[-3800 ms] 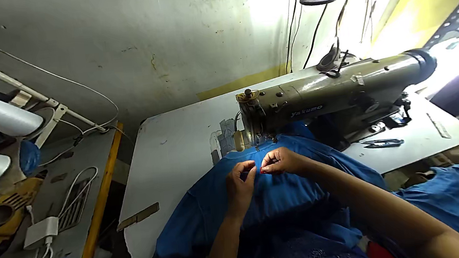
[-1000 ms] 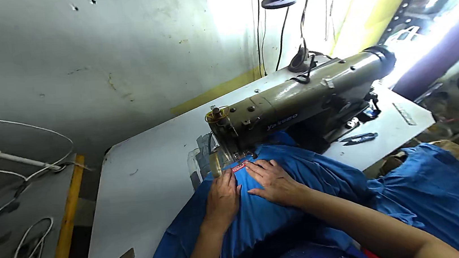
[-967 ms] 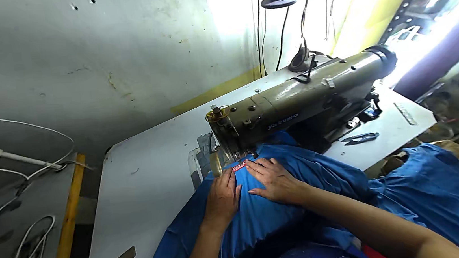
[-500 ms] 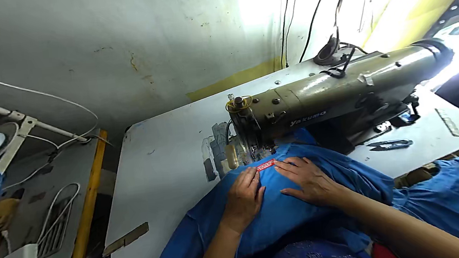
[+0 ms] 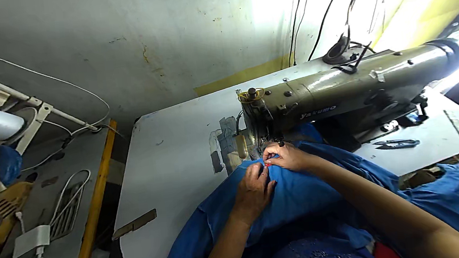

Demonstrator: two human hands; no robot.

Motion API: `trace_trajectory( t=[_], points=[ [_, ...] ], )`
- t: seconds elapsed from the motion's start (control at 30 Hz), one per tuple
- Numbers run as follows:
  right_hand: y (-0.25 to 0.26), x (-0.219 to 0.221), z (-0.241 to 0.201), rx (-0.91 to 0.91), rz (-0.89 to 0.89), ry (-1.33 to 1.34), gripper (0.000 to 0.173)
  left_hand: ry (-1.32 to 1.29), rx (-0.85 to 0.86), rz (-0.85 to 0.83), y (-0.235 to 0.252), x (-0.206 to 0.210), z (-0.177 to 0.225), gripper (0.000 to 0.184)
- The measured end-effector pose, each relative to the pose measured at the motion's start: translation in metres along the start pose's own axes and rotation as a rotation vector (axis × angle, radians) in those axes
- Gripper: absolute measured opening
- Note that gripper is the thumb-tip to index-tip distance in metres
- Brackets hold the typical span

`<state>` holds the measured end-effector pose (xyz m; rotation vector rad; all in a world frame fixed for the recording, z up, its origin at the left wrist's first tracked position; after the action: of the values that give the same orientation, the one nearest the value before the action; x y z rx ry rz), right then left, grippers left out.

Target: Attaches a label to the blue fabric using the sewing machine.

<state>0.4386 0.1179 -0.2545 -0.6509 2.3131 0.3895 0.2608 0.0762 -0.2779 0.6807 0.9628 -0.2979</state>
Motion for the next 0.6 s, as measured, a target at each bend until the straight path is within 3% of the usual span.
trace_trajectory(
  t=[0.23,0.6],
  points=[
    [0.007,-0.002,-0.005,0.092,-0.13,-0.064,0.025,0.031,0.01,0.037,0.0,0.002,0.001,0.033],
    [0.015,-0.012,-0.009,0.091,-0.284,-0.092,0.025,0.011,-0.007,0.074,0.0,-0.001,0.001,0.034]
  ],
)
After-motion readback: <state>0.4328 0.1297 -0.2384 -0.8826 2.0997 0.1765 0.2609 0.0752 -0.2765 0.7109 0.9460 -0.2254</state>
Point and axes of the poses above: each hand's wrist, its own y-axis towards the middle knuckle, its own x-axis out of the palm, z = x × y, the point moved 3 cm from there along y, towards the middle knuckle, and after that the axes turned 9 degrees about -x, right-handed, at the moved point
